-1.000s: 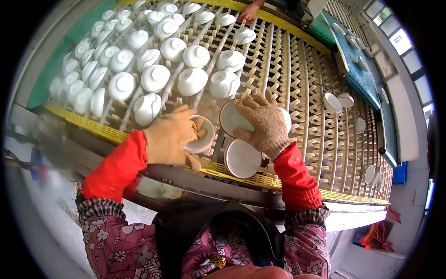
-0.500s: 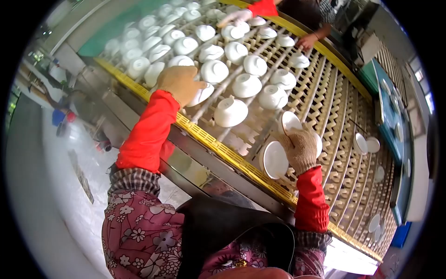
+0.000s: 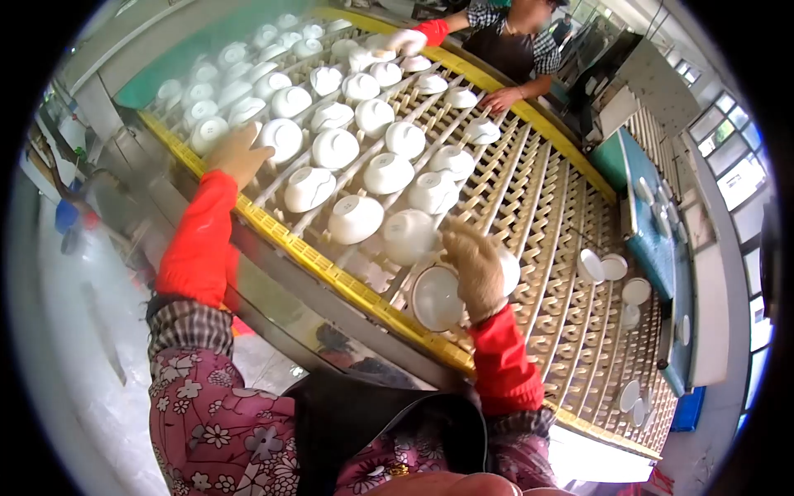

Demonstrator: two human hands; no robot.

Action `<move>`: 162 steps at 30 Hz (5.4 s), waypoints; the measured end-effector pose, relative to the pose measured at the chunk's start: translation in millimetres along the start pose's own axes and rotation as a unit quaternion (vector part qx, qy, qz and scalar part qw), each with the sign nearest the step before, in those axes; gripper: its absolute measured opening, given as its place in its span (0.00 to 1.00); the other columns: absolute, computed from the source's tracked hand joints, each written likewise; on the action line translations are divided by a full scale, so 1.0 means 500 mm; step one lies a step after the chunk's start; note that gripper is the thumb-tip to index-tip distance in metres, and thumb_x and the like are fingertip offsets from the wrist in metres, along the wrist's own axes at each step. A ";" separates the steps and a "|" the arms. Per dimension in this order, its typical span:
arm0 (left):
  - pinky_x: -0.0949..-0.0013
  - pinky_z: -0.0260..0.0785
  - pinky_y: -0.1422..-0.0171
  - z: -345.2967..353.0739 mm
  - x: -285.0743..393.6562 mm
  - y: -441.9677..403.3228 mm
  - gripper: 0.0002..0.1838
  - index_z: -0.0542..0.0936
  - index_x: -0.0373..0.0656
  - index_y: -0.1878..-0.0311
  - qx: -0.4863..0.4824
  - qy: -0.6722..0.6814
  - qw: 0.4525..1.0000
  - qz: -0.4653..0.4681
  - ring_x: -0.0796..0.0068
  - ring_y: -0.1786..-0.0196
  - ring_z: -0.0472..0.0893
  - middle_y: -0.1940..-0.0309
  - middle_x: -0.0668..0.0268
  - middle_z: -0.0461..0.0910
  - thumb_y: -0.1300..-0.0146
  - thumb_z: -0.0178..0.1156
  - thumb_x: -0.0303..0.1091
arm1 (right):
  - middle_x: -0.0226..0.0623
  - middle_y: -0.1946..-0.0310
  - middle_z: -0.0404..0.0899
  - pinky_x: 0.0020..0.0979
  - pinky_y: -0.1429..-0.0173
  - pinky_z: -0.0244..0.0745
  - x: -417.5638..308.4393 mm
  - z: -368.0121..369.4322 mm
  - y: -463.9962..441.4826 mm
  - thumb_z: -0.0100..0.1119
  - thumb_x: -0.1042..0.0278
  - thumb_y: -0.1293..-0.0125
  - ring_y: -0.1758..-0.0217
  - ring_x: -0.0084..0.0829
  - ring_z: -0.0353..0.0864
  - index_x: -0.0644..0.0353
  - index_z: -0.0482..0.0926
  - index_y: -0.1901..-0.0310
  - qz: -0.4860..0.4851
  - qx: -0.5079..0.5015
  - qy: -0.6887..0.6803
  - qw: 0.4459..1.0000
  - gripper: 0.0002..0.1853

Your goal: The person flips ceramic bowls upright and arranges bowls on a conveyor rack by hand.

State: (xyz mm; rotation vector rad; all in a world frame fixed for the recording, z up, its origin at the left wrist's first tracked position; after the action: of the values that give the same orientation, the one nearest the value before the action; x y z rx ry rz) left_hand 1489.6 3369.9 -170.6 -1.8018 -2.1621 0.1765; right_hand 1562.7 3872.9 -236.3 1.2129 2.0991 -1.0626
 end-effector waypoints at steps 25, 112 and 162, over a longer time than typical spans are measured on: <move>0.51 0.74 0.29 0.071 0.570 0.331 0.09 0.91 0.50 0.76 -0.123 0.147 0.690 0.698 0.56 0.63 0.86 0.73 0.62 0.86 0.47 0.74 0.43 | 0.52 0.39 0.87 0.55 0.28 0.81 0.028 -0.103 0.057 0.74 0.58 0.36 0.32 0.58 0.84 0.64 0.85 0.36 0.046 0.008 0.301 0.953 0.29; 0.52 0.76 0.28 0.173 1.326 0.467 0.34 0.86 0.41 0.37 0.064 0.148 0.914 0.373 0.55 0.40 0.87 0.47 0.60 0.90 0.34 0.83 0.59 | 0.51 0.66 0.93 0.58 0.45 0.86 0.358 -0.887 0.907 0.68 0.47 0.29 0.58 0.59 0.94 0.54 0.94 0.62 0.357 0.153 0.506 0.770 0.18; 0.47 0.72 0.30 0.145 1.217 0.587 0.28 0.84 0.38 0.40 -0.010 0.166 0.860 0.483 0.49 0.41 0.83 0.51 0.56 0.88 0.38 0.83 0.42 | 0.55 0.34 0.90 0.50 0.25 0.81 0.378 -1.082 0.932 0.73 0.40 0.29 0.29 0.56 0.88 0.63 0.83 0.25 0.369 0.318 0.461 0.742 0.41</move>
State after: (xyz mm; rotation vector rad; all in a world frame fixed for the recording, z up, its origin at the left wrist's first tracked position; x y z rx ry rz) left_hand 1647.6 4028.4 -225.7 -2.5346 -0.8818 0.0506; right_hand 1861.4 4548.4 -238.0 3.0787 1.3973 -0.8425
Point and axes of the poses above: each hand's wrist, its own y-axis away from the middle knuckle, its own z-axis out of the palm, x = y × z, the point moved 2 cm from there along -y, towards the middle knuckle
